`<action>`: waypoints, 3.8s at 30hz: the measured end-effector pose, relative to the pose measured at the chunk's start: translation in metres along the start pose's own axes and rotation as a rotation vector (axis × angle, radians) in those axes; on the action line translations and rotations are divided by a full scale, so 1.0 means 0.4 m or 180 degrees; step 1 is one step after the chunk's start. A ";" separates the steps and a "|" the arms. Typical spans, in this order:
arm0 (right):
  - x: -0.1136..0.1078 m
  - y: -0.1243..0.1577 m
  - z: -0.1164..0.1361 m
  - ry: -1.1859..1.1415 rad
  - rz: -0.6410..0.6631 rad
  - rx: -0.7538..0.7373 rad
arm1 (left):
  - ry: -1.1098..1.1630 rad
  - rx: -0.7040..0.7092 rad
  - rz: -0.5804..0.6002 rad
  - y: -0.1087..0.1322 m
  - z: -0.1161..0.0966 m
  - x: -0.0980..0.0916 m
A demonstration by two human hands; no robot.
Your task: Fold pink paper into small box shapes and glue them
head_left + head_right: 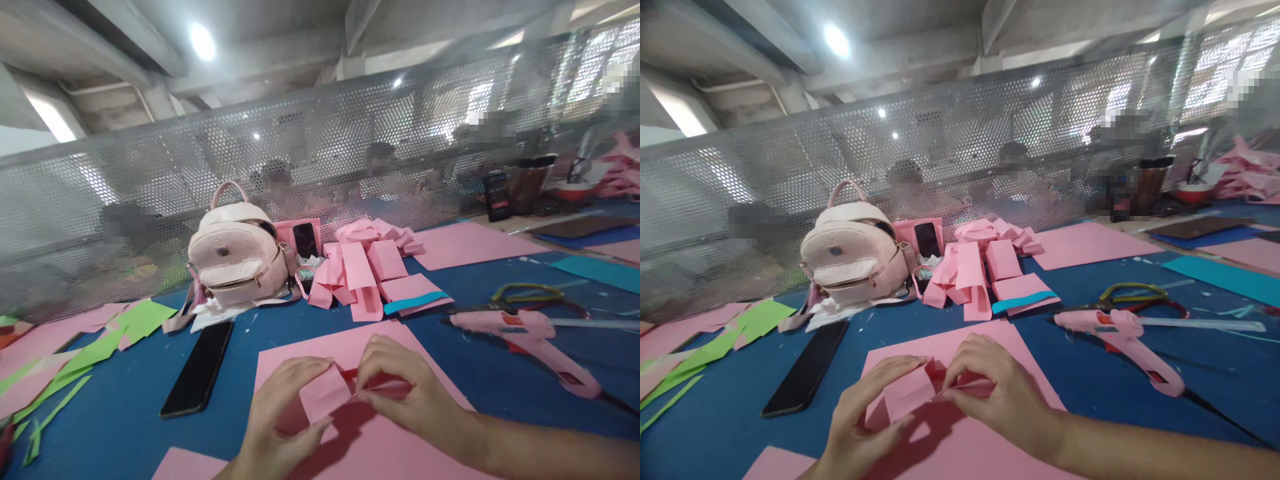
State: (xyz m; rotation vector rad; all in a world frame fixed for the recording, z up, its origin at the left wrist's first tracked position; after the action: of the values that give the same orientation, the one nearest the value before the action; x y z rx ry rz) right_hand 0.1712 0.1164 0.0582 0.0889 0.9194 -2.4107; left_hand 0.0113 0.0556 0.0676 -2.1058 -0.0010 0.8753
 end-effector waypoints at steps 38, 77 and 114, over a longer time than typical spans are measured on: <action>0.010 0.006 0.012 0.0037 0.0073 -0.0177 | -0.0008 -0.0073 -0.0172 -0.006 -0.020 -0.003; 0.016 0.003 0.032 0.0093 0.0053 -0.0131 | -0.0076 -0.0006 -0.0300 -0.016 -0.036 -0.011; -0.006 -0.007 0.027 0.0125 -0.0085 -0.0196 | -0.0557 0.0624 -0.0227 -0.077 -0.116 -0.114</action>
State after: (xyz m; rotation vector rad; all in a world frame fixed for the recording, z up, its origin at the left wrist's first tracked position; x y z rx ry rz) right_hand 0.1730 0.1123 0.0686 0.1019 1.0178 -2.4108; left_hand 0.0130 0.0298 0.1349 -1.8321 -0.0782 0.9735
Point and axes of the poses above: each hand's wrist, its own y-axis away from the middle knuckle, its own x-axis out of the palm, z = x × y, the point moved 9 cm from there along -y, towards the middle knuckle, and after that the axes turned 9 degrees about -y, right-handed, at the moved point
